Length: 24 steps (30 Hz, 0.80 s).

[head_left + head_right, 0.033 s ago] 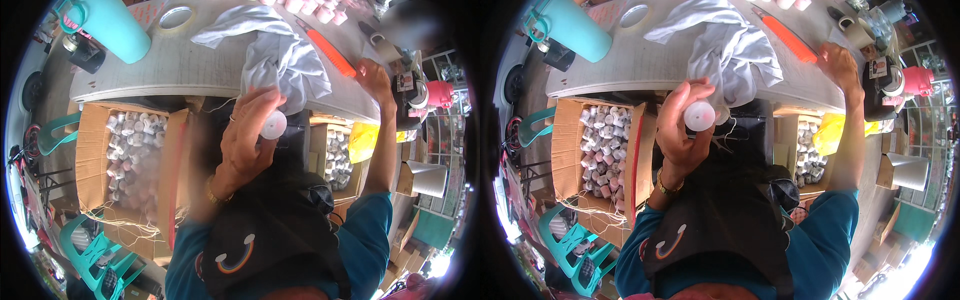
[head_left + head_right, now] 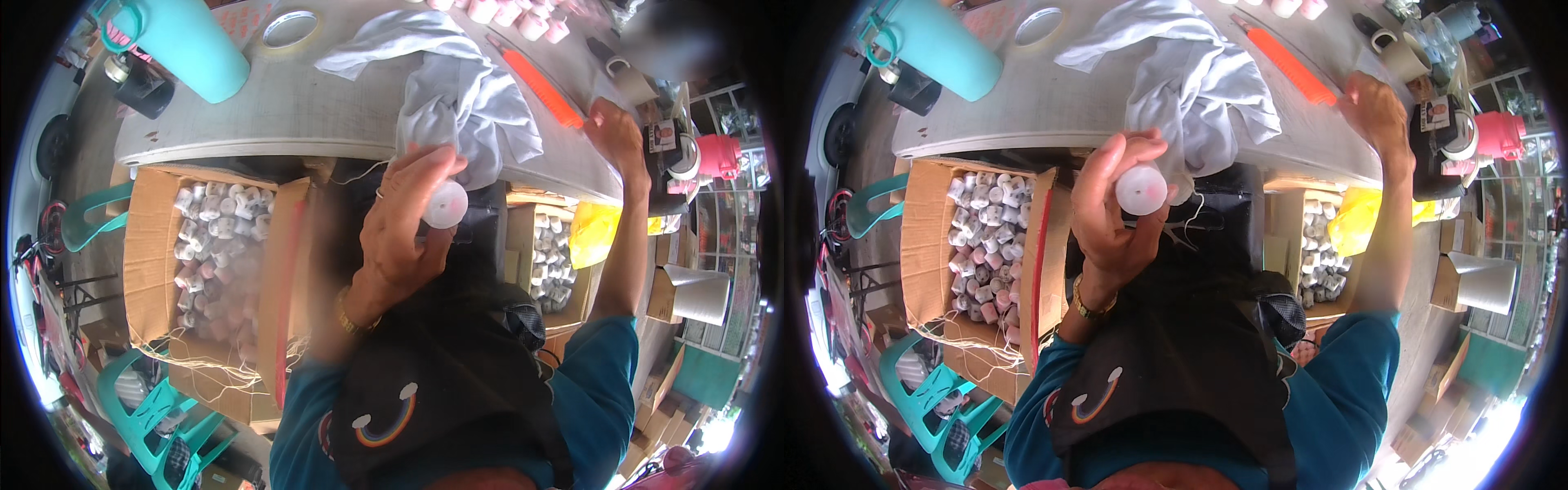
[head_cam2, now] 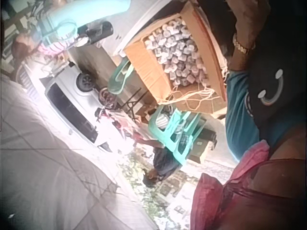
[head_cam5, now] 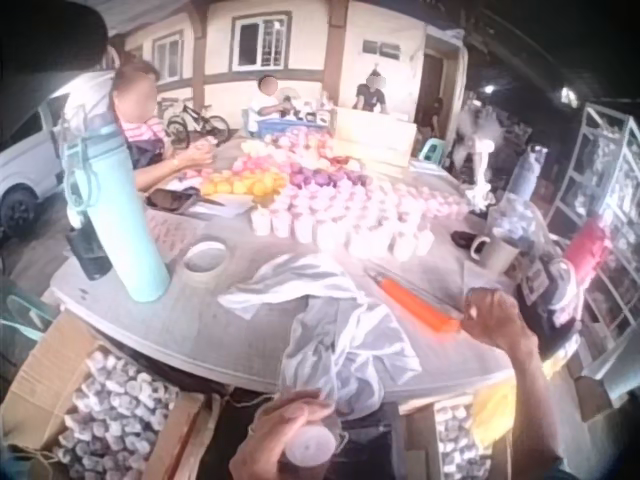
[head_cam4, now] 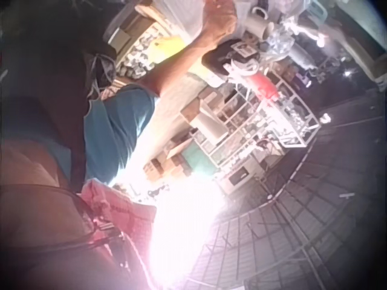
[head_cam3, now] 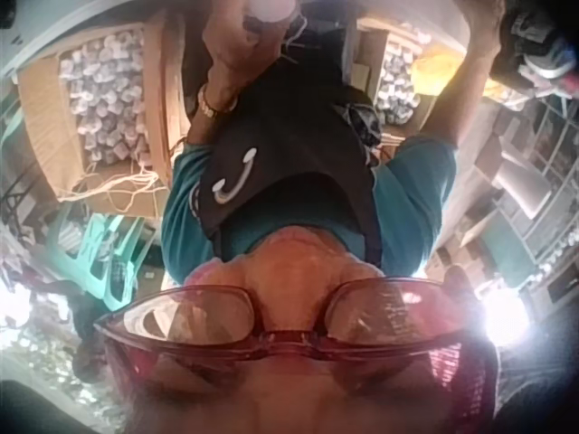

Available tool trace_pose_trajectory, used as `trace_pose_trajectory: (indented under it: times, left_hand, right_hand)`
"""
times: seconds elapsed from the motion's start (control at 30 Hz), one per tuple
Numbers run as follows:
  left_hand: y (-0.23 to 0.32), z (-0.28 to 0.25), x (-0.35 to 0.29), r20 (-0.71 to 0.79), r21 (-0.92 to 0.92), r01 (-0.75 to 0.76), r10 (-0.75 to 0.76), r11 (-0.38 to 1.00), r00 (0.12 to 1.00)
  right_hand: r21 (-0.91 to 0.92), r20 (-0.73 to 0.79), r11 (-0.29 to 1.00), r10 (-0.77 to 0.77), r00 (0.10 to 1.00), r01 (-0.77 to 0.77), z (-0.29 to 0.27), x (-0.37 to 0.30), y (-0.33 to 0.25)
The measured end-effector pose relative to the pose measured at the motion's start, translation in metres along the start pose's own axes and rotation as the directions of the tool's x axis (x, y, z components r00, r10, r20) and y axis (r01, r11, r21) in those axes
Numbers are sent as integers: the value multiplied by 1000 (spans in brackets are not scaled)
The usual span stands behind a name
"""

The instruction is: The person inserts wicks into small cylindrical candle bodies, trims the wicks with scissors, and wipes the candles with a cloth. They repeat this process for multiple candles, placing finished units on the table.

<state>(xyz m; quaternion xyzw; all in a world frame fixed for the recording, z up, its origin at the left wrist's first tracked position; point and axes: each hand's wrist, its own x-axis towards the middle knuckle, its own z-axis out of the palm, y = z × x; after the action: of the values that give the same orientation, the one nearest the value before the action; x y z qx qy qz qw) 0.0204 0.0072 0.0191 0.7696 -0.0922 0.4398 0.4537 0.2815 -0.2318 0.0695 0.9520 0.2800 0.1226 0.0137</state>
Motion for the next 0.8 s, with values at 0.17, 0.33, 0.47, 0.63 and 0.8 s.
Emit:
trace_pose_trajectory:
  times: [0.17, 0.33, 0.47, 0.63, 0.8]
  left_hand:
    - [6, -3, 3, -100, -679, 290, -477, 674, 873]
    - [-6, -16, 6, 9, -948, 241, -741, 207, 671]
    - [-9, -21, 8, -26, -952, 218, -765, 216, 643]
    - [-8, -24, 13, -48, -957, 195, -784, 213, 619]
    - [-10, -34, 15, -114, -965, 134, -816, 227, 566]
  right_hand:
    - [40, -226, 979, 202, 953, -199, -29, -45, -2]
    - [733, -392, 673, 305, 868, 95, -27, -108, -39]
    - [997, -17, 81, 188, 982, 1, -20, -141, -101]
    - [968, 216, 126, 19, 976, -216, -39, -154, -147]
    - [918, 157, 394, -261, 953, -43, -28, -156, -169]
